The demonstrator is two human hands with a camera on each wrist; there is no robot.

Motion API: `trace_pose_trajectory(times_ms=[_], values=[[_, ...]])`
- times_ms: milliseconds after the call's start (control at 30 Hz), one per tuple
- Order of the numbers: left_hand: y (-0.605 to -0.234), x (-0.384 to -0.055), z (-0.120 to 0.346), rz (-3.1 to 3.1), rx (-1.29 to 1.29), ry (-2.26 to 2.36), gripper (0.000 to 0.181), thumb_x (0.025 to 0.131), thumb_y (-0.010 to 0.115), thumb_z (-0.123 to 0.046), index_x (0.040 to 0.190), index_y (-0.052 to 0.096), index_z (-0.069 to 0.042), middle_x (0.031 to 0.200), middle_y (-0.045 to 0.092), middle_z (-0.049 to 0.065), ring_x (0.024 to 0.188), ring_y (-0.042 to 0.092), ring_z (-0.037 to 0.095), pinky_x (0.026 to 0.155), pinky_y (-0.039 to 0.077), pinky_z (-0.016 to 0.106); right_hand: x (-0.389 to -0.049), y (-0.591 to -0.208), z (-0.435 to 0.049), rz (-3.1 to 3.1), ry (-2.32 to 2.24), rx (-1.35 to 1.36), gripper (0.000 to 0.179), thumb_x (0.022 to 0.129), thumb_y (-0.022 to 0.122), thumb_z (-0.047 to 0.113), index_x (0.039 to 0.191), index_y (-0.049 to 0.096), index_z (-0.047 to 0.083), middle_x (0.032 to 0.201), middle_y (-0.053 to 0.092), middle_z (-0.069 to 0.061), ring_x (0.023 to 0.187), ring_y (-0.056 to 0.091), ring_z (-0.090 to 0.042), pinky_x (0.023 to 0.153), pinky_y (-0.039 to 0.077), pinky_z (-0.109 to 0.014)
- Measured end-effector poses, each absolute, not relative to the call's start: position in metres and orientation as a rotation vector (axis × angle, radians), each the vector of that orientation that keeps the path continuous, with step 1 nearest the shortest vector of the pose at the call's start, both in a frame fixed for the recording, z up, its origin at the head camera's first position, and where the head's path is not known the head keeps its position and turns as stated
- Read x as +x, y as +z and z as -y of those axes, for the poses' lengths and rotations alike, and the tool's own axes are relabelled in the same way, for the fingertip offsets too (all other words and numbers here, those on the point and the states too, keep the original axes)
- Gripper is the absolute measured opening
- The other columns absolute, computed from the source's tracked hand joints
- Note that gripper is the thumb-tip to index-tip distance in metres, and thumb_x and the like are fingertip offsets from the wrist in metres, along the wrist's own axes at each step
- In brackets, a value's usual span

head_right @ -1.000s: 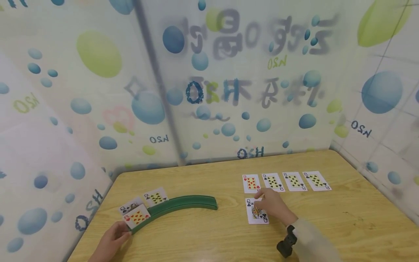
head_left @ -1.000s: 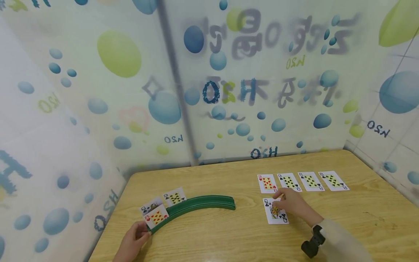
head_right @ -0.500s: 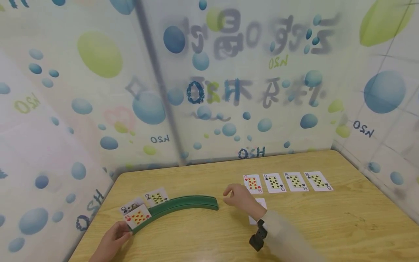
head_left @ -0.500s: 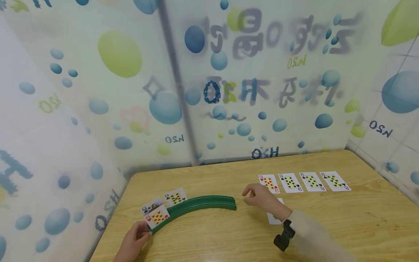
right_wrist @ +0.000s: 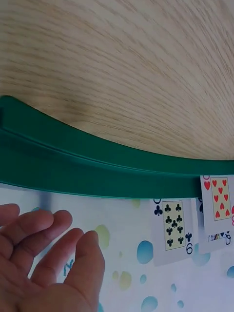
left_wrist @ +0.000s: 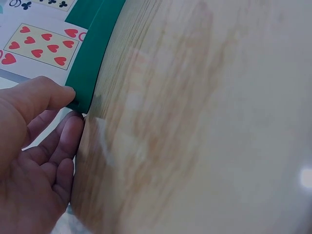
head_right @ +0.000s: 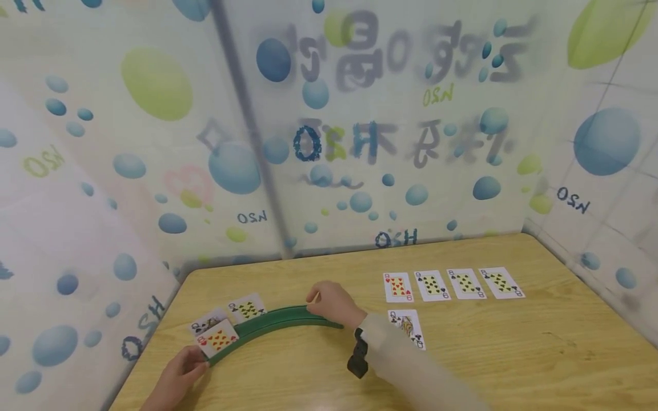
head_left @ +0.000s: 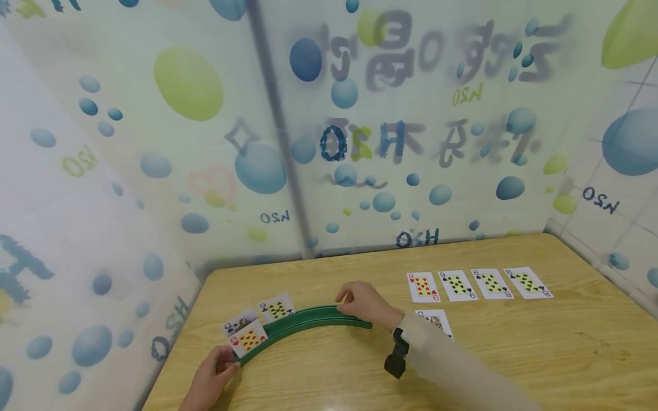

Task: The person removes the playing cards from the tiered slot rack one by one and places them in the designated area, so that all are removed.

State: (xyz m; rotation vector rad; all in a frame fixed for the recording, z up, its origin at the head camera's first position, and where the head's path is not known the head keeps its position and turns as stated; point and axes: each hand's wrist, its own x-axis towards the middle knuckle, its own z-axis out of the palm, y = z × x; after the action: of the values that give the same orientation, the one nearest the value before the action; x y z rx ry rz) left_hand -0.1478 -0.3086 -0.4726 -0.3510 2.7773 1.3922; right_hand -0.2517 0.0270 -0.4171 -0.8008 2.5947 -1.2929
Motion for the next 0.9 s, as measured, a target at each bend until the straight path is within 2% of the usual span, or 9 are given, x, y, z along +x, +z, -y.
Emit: trace_pose_trajectory(times_ms=[300,667,900], values=[[-0.476,-0.15,0.311,-2.786,-0.342,1.371,0.029,0.085,0.056,0.0,0.11,0.046,0.011,0.098,0.057,0.014,0.089,0.055,0.023,0.076,0.046,0.036,-0.265,-0.422,0.011,-2.576,-1.27,-0.821,0.012,0.083,0.066,0.012,0.093,0.066,0.005,0.084,0.058,0.001,0.078,0.054,-0.016,0.067,0.045,-0.03],[-0.476,-0.149,0.311,-2.789,-0.341,1.378,0.029,0.085,0.056,0.0,0.11,0.047,0.011,0.098,0.057,0.015,0.09,0.055,0.024,0.077,0.046,0.035,-0.265,-0.423,0.047,-2.46,-1.307,-0.814,0.011,0.082,0.067,0.009,0.092,0.067,0.006,0.092,0.059,-0.001,0.083,0.054,-0.015,0.068,0.046,-0.028],[-0.473,-0.148,0.31,-2.798,-0.33,1.378,0.028,0.085,0.057,0.0,0.109,0.047,0.011,0.098,0.057,0.014,0.09,0.054,0.023,0.076,0.046,0.033,-0.268,-0.427,0.06,-2.469,-1.294,-0.793,0.009,0.081,0.068,0.009,0.09,0.067,0.009,0.09,0.059,0.001,0.08,0.054,-0.013,0.065,0.046,-0.027]])
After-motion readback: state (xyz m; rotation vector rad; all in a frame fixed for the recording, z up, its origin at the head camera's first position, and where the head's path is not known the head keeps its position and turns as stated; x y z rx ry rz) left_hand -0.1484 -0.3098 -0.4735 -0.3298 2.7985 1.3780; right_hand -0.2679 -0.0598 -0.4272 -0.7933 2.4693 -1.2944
